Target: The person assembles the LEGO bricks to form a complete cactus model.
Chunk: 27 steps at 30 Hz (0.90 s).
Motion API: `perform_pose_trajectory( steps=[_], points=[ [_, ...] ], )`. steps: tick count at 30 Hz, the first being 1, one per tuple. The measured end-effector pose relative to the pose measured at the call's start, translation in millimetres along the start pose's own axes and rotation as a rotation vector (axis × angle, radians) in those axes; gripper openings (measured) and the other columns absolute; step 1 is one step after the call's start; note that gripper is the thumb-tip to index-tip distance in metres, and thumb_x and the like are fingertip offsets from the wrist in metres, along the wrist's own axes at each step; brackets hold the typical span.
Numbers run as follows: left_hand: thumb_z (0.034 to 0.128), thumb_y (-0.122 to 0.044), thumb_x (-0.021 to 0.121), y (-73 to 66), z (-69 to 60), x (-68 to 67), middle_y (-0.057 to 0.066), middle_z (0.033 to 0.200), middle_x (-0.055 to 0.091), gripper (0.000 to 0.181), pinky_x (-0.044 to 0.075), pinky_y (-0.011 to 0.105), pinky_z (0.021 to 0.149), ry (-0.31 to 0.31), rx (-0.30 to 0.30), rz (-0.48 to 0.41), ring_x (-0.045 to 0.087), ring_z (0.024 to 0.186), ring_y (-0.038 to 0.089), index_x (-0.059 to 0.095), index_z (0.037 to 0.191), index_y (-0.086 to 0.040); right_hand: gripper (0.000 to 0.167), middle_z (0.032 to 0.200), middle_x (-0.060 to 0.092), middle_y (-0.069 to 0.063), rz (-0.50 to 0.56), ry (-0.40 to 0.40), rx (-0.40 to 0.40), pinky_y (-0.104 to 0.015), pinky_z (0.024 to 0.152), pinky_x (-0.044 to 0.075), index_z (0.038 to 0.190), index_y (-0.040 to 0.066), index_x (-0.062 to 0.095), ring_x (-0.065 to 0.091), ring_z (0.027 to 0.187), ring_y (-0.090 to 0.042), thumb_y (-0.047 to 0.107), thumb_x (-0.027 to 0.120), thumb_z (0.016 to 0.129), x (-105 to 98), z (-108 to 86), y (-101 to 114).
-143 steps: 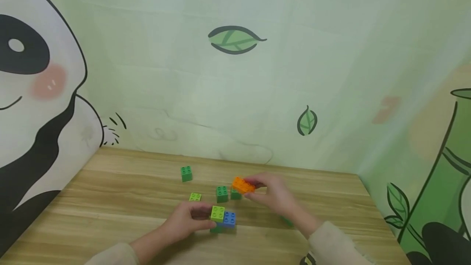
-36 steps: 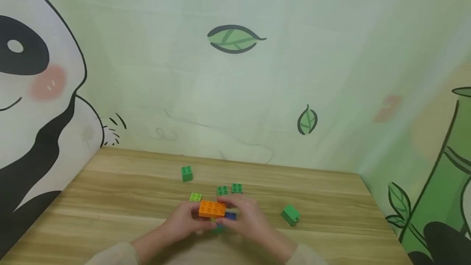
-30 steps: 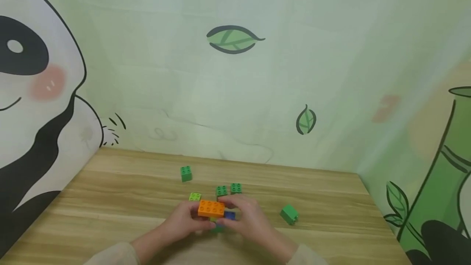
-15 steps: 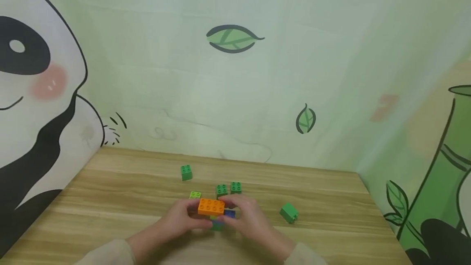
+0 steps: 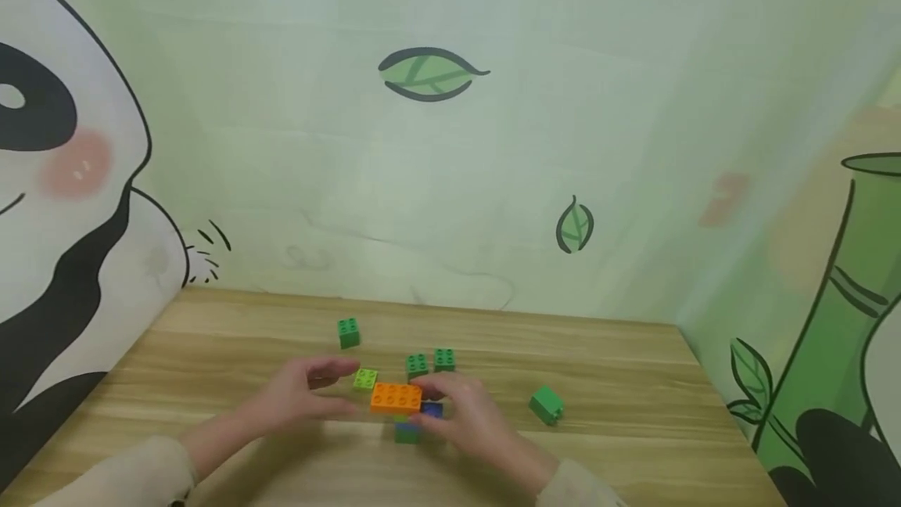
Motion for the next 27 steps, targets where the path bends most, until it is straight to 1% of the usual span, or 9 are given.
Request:
perform_pose_trajectory(
  steps=[3,6,8,10,16,19,23,27],
  points=[
    [0.0858,-0.023,0.093,-1.3,4.3,-14.9,0.021,0.143,0.066,0.065,0.047,0.057,0.117,-0.044,0.003,0.021,0.061,0.134,0.041,0.065,0.138,0.004,0.040,0.121,0.078,-0.007,0.002,0.007,0.005,-0.035,0.094,0.064,0.127,0.006,0.074,0.074,0.105,-0.014,0.021,0.086,0.092,-0.4,-0.2,-0.2],
    [0.0859,-0.022,0.093,-2.0,9.1,-28.2,0.023,0.141,0.067,0.063,0.047,0.057,0.117,-0.107,0.014,0.041,0.062,0.133,0.043,0.066,0.137,0.004,0.040,0.121,0.078,-0.007,-0.006,0.009,0.008,-0.033,0.094,0.064,0.127,0.006,0.074,0.074,0.105,-0.014,0.021,0.086,0.092,-1.2,-0.6,-0.6],
    [0.0866,-0.021,0.092,-3.1,11.5,-35.3,0.024,0.140,0.067,0.063,0.048,0.057,0.116,-0.138,0.026,0.065,0.062,0.133,0.045,0.065,0.137,0.006,0.040,0.121,0.078,-0.006,-0.015,0.009,0.006,-0.032,0.093,0.064,0.127,0.006,0.074,0.074,0.104,-0.014,0.021,0.086,0.092,-1.6,-0.8,-0.9],
    [0.0860,-0.023,0.093,-1.2,14.3,-41.0,0.024,0.142,0.066,0.066,0.048,0.057,0.116,-0.160,0.014,0.084,0.061,0.134,0.045,0.064,0.139,0.005,0.040,0.121,0.078,-0.006,-0.017,0.010,0.004,-0.032,0.093,0.064,0.127,0.006,0.074,0.074,0.104,-0.013,0.021,0.086,0.092,-2.2,-0.9,-0.7],
    [0.0866,-0.026,0.092,11.0,23.9,-52.5,0.020,0.152,0.059,0.076,0.045,0.054,0.119,-0.197,-0.050,0.123,0.056,0.141,0.042,0.058,0.149,0.000,0.042,0.121,0.078,-0.007,-0.003,0.026,0.019,-0.033,0.094,0.064,0.128,0.005,0.073,0.074,0.104,-0.013,0.021,0.086,0.092,-1.7,-0.8,-1.1],
    [0.0878,-0.024,0.091,17.6,27.5,-56.1,0.023,0.155,0.056,0.078,0.045,0.055,0.119,-0.212,-0.058,0.134,0.054,0.142,0.044,0.054,0.150,0.003,0.043,0.122,0.078,-0.007,-0.002,0.041,0.038,-0.032,0.095,0.063,0.129,0.004,0.073,0.074,0.105,-0.013,0.023,0.086,0.092,-0.7,-0.2,-2.0],
    [0.0889,-0.023,0.090,26.4,31.7,-60.2,0.025,0.155,0.054,0.078,0.044,0.056,0.120,-0.214,-0.061,0.149,0.053,0.142,0.046,0.053,0.151,0.005,0.044,0.123,0.077,-0.007,-0.003,0.058,0.057,-0.030,0.096,0.062,0.130,0.004,0.072,0.073,0.106,-0.013,0.025,0.085,0.093,0.1,0.6,-2.7],
    [0.0895,-0.024,0.090,33.4,37.5,-65.3,0.026,0.155,0.054,0.077,0.044,0.058,0.120,-0.214,-0.065,0.173,0.053,0.142,0.046,0.053,0.150,0.006,0.043,0.122,0.077,-0.007,-0.004,0.062,0.055,-0.029,0.096,0.062,0.130,0.004,0.072,0.073,0.106,-0.013,0.024,0.085,0.093,0.1,0.3,-2.9]
  ],
)
Point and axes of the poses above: each hand's wrist, its own z-axis towards the middle knuckle, its own x-axis out of the palm, y = z × x, the point moved 7 cm from there along z, towards the middle knuckle
